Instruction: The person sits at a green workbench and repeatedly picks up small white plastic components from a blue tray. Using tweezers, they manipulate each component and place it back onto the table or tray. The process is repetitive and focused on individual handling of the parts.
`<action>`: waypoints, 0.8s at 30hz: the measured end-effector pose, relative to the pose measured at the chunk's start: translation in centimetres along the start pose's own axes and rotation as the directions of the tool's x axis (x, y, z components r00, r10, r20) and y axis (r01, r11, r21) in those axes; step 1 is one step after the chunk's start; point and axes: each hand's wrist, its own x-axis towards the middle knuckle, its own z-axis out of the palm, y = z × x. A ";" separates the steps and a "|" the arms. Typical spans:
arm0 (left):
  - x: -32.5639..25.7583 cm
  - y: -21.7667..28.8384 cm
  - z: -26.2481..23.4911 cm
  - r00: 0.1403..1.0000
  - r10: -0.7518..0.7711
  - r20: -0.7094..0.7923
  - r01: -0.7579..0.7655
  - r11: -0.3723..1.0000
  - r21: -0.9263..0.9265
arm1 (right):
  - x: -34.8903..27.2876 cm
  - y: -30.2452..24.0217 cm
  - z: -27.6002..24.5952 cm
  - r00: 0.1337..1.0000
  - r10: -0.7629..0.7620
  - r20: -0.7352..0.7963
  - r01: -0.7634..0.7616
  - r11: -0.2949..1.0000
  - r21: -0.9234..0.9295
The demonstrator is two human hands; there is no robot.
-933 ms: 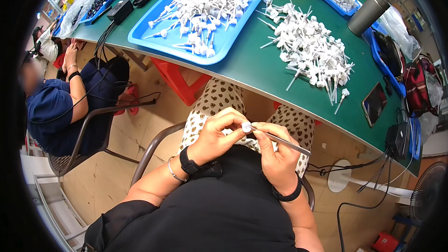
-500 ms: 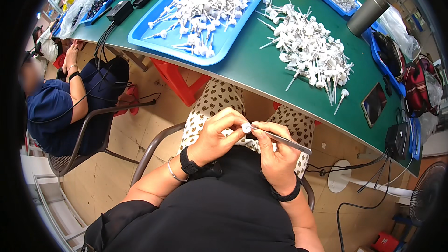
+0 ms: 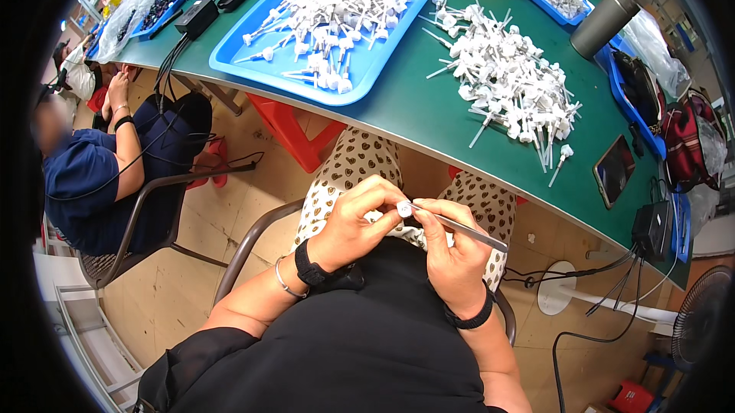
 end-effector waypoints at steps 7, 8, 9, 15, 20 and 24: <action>-0.2 0.0 0.2 1.000 -0.016 -0.019 0.016 1.000 -0.007 | 0.0 -0.3 0.2 0.999 0.021 -0.025 -0.020 0.999 0.035; -0.1 0.0 0.1 1.000 -0.018 -0.018 0.017 1.000 -0.009 | 0.0 -0.3 0.3 0.999 0.023 -0.027 -0.022 0.999 0.044; -0.1 0.1 0.1 1.000 -0.019 -0.017 0.019 1.000 -0.011 | 0.0 -0.3 0.3 0.999 0.025 -0.030 -0.023 0.998 0.053; -0.1 0.1 0.1 1.000 -0.029 -0.007 0.029 0.999 -0.017 | -0.2 -0.3 0.5 0.999 0.019 -0.049 -0.016 0.998 0.061; -0.1 0.1 0.0 1.000 -0.027 -0.001 0.027 0.999 -0.024 | -0.2 -0.1 0.5 0.998 0.006 -0.060 -0.003 0.999 0.049; -0.3 0.0 0.2 1.000 -0.026 -0.004 0.026 0.999 -0.022 | -0.1 -0.3 0.6 0.998 0.024 -0.058 -0.022 0.999 0.030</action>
